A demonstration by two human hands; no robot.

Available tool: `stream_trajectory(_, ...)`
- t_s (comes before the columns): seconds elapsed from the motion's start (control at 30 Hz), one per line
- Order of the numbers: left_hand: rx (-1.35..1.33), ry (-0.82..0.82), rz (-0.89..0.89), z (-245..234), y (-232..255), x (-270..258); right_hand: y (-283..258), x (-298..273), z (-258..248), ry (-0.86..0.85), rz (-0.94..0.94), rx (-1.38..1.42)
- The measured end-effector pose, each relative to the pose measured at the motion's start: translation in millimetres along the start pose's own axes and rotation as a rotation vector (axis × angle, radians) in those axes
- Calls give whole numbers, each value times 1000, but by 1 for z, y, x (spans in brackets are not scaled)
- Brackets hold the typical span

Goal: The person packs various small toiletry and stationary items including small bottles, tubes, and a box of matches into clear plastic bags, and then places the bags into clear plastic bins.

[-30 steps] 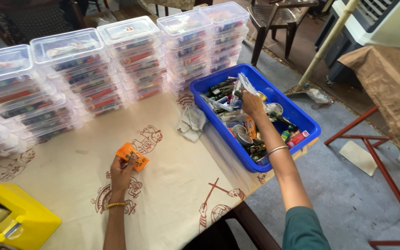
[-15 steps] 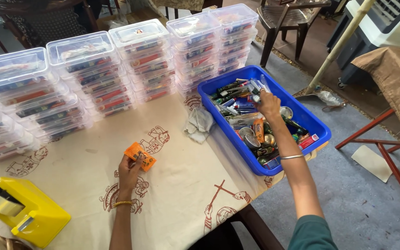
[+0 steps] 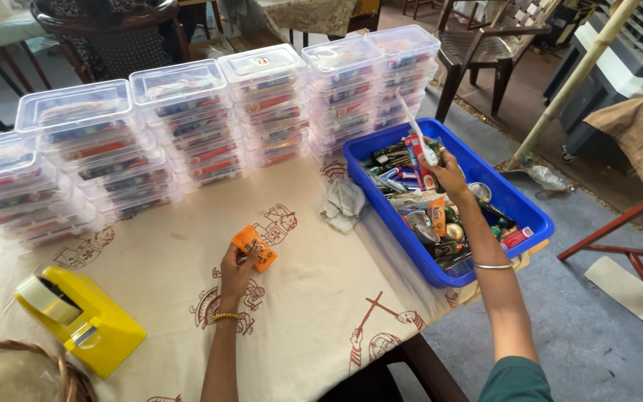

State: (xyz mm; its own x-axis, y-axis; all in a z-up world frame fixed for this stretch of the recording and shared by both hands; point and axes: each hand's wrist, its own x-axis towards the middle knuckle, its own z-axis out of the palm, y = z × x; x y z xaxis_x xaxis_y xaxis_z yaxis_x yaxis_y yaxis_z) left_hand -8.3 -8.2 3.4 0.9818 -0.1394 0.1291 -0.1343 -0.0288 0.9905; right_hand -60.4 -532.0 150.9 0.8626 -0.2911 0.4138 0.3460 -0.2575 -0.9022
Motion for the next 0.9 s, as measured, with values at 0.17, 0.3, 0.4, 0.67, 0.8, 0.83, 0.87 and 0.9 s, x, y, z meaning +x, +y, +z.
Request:
stream_trajectory(0.17, 0, -7, 42, -1, -8, 2, -12, 0, -6, 264, 191, -776)
stream_trajectory(0.3, 41, -1, 12, 0, 6, -2, 36, 12, -61, 396, -1, -1084)
stream_trajectory(0.4, 68, -7, -21, -1, 5, -2, 48, 10, -57, -103, 507, -1402)
stream_trajectory(0.67, 38, -17, -4, 1, 4, -2, 44, 1, -33, 45, 94, -1394)
stream_trajectory(0.8, 72, 0, 10, 1, 0, -2, 79, 4, -40, -70, 286, -1418)
stream_trajectory(0.83, 73, -6, 5, 2, -2, -2, 66, 2, -40, -71, 295, -1419)
stream_trajectory(0.87, 70, -6, 6, 1, -3, -2, 55, 2, -37, -93, 355, -1409)
stream_trajectory(0.9, 67, -7, 6, 0, -4, -2, 43, 1, -35, -115, 416, -1399)
